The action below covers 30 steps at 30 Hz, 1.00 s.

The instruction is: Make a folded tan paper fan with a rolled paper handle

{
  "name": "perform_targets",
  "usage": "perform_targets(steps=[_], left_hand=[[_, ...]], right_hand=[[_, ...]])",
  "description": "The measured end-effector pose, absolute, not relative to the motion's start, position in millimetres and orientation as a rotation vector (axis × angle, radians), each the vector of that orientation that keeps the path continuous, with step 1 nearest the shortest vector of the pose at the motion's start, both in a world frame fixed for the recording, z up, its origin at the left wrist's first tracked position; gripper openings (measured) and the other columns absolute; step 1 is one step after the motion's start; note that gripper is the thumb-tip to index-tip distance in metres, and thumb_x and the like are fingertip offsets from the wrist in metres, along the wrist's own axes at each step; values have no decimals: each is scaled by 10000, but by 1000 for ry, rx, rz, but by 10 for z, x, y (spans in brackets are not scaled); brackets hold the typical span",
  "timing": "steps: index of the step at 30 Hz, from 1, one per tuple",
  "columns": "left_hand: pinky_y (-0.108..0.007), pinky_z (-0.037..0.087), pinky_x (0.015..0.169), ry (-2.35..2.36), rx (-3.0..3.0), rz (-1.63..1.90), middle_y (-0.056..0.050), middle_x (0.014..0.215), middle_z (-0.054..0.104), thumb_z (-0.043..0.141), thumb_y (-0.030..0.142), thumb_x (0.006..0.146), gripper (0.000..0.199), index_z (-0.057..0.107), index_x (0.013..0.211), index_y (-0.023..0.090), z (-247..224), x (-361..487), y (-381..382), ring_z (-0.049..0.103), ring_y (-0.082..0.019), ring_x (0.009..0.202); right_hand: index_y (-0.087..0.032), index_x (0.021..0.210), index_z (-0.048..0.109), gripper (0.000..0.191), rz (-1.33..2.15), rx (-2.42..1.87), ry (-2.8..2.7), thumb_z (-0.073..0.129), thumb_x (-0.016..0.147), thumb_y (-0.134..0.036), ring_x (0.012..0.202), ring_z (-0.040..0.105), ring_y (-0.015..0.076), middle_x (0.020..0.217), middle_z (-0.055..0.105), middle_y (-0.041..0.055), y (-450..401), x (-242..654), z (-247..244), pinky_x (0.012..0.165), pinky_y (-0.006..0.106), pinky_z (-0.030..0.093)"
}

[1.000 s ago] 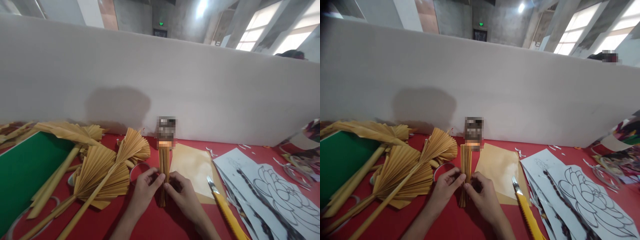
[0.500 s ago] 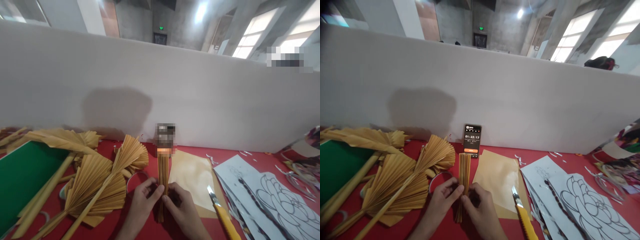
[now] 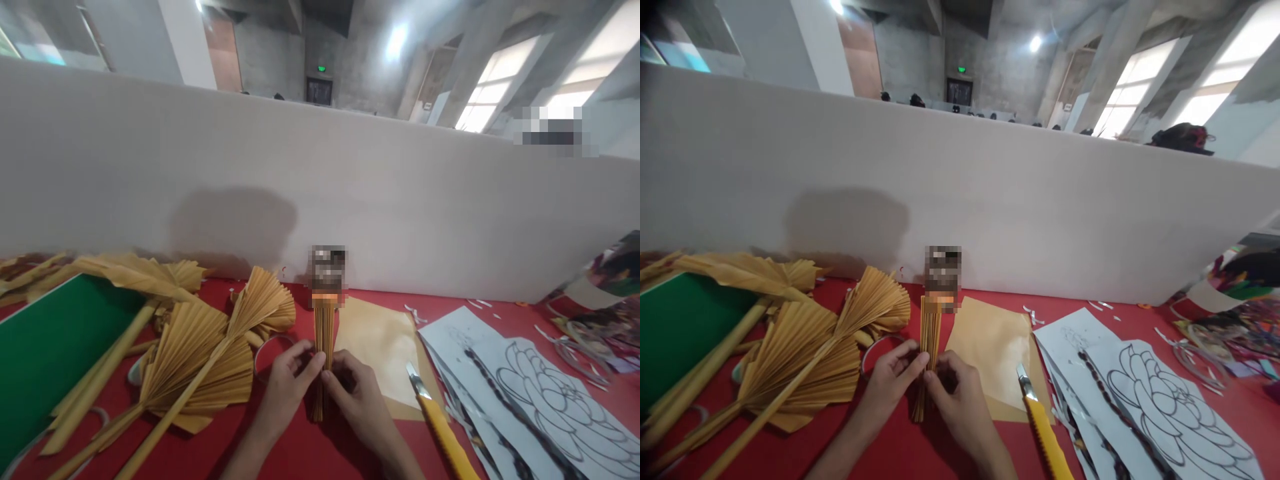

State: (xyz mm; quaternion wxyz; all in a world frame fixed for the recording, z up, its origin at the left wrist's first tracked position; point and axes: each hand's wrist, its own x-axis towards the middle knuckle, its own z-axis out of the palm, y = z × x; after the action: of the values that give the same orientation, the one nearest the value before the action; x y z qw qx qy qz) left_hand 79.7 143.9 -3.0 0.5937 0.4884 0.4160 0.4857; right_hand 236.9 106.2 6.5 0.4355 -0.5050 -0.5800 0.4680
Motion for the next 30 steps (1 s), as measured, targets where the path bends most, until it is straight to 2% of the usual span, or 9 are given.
perform_targets(steps=[7,14,20,25,30], left_hand=[[-247,556,733,913,1094,1098,-35,840,737,818,504,815,348,722,885,177,-94,779,1489,694,-195,805],[-275,547,774,885,1167,1024,-49,839,722,771,534,857,382,719,869,155,-100,738,1488,680,-213,827],[-267,540,785,893,1165,1015,-42,849,708,742,546,883,382,731,906,165,-89,728,1478,667,-208,845],[-269,548,761,900,1132,1014,-46,826,709,773,580,837,422,730,882,163,-73,738,1474,673,-212,823],[-298,556,867,865,1134,978,-71,957,753,766,527,866,371,740,963,170,-35,724,1471,699,-236,936]], right_hand=[[-169,990,670,373,1200,-1217,-1420,623,998,-539,750,579,163,854,669,38,1061,2364,75,676,267,454],[-171,976,689,459,1178,-1232,-1419,632,954,-626,726,584,174,822,668,39,1072,2375,59,660,271,482],[-174,990,685,445,1189,-1235,-1428,620,967,-614,740,588,180,834,663,45,1094,2396,7,666,276,481],[-175,1009,693,453,1192,-1234,-1421,630,955,-620,742,587,188,827,659,47,1096,2408,9,667,287,489],[-179,1013,697,464,1210,-1243,-1387,634,946,-634,740,587,187,835,658,48,1081,2399,43,659,286,494]])
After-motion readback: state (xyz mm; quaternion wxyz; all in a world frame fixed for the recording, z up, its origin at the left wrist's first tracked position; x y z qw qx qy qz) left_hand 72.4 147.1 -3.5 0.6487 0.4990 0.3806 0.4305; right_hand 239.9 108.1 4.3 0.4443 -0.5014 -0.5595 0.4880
